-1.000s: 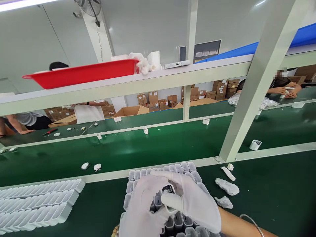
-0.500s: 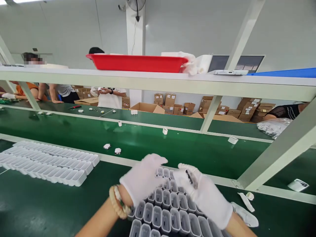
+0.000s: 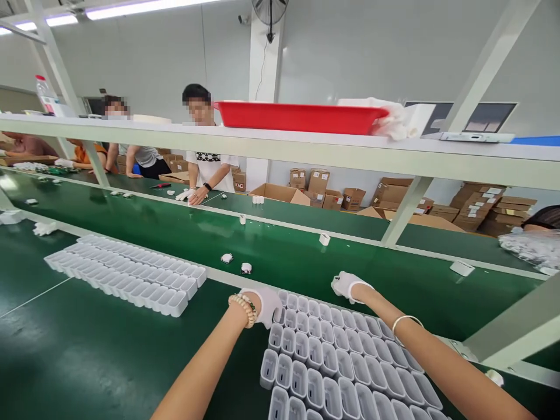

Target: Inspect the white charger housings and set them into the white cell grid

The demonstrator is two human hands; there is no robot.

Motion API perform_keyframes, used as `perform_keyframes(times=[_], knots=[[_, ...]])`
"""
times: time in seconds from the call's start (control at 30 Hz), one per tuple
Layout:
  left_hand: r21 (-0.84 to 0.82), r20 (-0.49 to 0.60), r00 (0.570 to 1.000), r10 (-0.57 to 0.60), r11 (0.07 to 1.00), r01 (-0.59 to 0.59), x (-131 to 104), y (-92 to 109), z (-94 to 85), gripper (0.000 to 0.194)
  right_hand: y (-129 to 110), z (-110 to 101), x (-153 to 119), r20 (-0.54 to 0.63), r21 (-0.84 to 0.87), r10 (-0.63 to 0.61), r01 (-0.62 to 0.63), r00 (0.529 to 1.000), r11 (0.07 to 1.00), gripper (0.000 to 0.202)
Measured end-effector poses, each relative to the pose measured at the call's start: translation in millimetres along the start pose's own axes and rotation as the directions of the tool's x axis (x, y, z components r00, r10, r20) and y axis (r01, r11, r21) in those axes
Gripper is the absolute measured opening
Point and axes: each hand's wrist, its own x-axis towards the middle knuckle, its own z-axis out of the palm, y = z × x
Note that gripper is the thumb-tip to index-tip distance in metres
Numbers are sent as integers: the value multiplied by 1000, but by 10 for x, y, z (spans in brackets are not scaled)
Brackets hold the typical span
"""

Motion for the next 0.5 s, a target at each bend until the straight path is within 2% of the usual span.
perform_keyframes(times=[0.1,0.2,0.27,0.37,0.43,0.5], knots=[[-12,-6,1000,7,1000,-7,46,-28,-54,36,-247,3,104,48,-48,-112,114,993,992,35],[-3,2,1000,14,1000,-14,44,-61,-304,40,-655,62,213,121,-20,-283,287,952,958,39],[18,4,1000,19,1000,-19,-3,-48,-551,35,-969,153,254,185,47,-415,414,891,909,41],[81,-37,999,25,996,-22,-163,68,-913,26,-1391,309,280,247,162,-585,562,773,811,40],[109,-97,995,35,994,-24,-307,190,-1079,26,-1587,388,300,272,223,-660,622,700,751,37],[106,-154,987,47,994,-30,-433,305,-1162,28,-1700,437,333,290,265,-699,647,654,715,32]])
